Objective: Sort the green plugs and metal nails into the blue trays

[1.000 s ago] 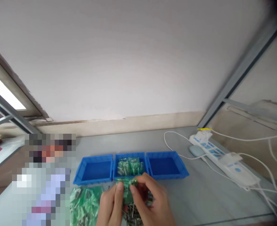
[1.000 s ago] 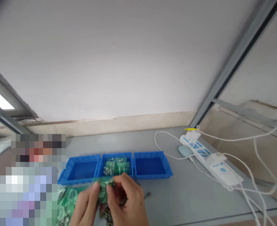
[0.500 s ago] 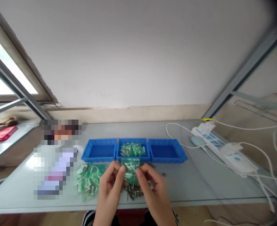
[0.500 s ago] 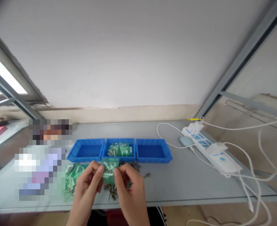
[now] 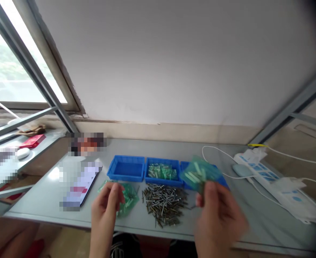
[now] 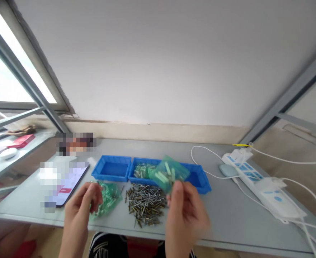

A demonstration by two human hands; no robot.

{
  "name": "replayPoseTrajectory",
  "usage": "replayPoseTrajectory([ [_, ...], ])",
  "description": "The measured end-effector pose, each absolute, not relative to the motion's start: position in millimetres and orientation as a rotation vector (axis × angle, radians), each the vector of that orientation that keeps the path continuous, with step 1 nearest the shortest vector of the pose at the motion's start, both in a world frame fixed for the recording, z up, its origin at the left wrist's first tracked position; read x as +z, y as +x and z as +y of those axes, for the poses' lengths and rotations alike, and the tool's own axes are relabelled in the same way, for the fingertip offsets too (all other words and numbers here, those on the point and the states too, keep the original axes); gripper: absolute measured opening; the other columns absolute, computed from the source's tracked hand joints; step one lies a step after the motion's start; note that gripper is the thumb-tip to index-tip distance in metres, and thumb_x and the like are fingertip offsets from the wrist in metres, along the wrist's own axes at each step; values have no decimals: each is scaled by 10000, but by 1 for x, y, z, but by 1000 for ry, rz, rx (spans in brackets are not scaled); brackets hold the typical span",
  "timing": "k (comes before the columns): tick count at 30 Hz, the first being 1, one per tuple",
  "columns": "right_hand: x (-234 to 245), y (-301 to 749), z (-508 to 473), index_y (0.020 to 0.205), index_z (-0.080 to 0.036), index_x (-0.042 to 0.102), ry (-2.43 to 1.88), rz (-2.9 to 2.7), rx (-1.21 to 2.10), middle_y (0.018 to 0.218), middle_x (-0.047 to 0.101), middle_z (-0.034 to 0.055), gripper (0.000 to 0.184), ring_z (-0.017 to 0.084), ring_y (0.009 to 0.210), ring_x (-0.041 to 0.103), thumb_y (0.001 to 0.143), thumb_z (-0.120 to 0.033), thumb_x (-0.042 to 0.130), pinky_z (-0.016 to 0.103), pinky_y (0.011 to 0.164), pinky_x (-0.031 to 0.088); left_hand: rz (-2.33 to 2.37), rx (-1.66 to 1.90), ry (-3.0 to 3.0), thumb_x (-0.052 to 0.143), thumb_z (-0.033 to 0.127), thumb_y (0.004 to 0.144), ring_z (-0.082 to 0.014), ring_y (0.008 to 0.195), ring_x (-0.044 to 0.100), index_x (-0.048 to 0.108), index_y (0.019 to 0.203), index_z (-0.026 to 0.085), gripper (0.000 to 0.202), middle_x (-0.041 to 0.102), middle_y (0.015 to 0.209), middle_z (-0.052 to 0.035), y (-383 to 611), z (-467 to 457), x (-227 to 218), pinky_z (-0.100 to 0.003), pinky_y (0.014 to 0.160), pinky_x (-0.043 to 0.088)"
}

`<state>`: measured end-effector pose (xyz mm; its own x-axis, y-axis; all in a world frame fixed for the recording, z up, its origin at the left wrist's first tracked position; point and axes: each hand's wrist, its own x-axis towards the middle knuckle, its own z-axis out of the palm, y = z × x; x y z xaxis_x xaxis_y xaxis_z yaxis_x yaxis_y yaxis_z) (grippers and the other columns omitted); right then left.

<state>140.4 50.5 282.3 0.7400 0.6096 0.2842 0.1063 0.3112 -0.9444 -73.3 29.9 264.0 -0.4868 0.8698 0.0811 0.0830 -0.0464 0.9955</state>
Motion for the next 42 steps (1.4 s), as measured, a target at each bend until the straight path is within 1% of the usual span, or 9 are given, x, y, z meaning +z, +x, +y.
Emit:
replayPoseTrajectory([
  [4, 259, 155, 70, 892, -211, 846, -1556, -1261, 684, 677, 736, 48, 495, 197, 573, 630, 904, -688, 711, 309, 569, 478, 1896, 1537, 1124, 667, 621, 954, -148, 620, 521, 712, 888, 227, 402, 633, 667, 24, -100, 26, 262, -242, 567, 393],
  [9, 241, 171, 55, 1177, -208, 829, -1475, -1049, 778, 748, 713, 31, 579, 156, 552, 563, 927, -711, 692, 266, 488, 456, 2105, 1283, 1561, 672, 589, 952, -209, 742, 632, 786, 980, 275, 336, 752, 851, -14, -132, 25, 247, -306, 658, 486],
  [13, 253, 168, 44, 1107, -206, 828, -1444, -982, 784, 714, 669, 15, 512, 131, 523, 512, 945, -677, 710, 240, 444, 425, 2031, 970, 2022, 664, 524, 961, -302, 1018, 693, 817, 1110, 300, 310, 804, 1113, -53, -137, 34, 231, -415, 867, 548],
  [17, 259, 161, 41, 1074, -212, 828, -1443, -988, 820, 703, 659, 10, 484, 131, 548, 501, 958, -664, 700, 232, 467, 425, 2123, 763, 2090, 736, 475, 899, -350, 1034, 652, 826, 1139, 273, 326, 781, 1153, -86, -127, 46, 216, -479, 889, 536],
  [23, 254, 162, 42, 1052, -201, 832, -1412, -948, 822, 693, 665, 14, 468, 140, 570, 529, 955, -644, 721, 239, 503, 453, 2019, 1035, 2012, 622, 405, 1003, -289, 944, 600, 746, 904, 278, 204, 735, 1057, -59, -114, 51, 220, -419, 873, 484],
  [29, 247, 167, 46, 1032, -198, 830, -1363, -939, 832, 659, 663, 8, 435, 132, 546, 527, 969, -613, 719, 230, 486, 440, 2002, 1432, 1711, 687, 359, 976, -220, 801, 572, 713, 918, 268, 111, 695, 866, -8, -95, 49, 239, -319, 753, 460],
  [34, 255, 154, 42, 1074, -233, 830, -1320, -1178, 764, 718, 709, 9, 276, 150, 621, 614, 991, -473, 722, 237, 569, 509, 1810, 1762, 1354, 757, 377, 950, -173, 824, 635, 722, 972, 249, 135, 728, 926, -2, -72, 44, 245, -270, 772, 499],
  [38, 263, 139, 38, 1031, -238, 808, -1155, -1511, 888, 917, 764, 32, 174, 157, 737, 690, 1012, -369, 696, 240, 651, 550, 1557, 1676, 1370, 802, 336, 905, -180, 820, 690, 760, 921, 229, 115, 759, 887, -22, -46, 42, 248, -249, 723, 541],
  [42, 261, 134, 37, 812, -211, 743, -1182, -1515, 939, 684, 654, -11, 279, 142, 620, 607, 1032, -358, 652, 237, 588, 487, 1444, 1548, 1266, 786, 394, 926, -139, 698, 621, 777, 1003, 219, 191, 736, 858, -16, -23, 44, 251, -219, 618, 491],
])
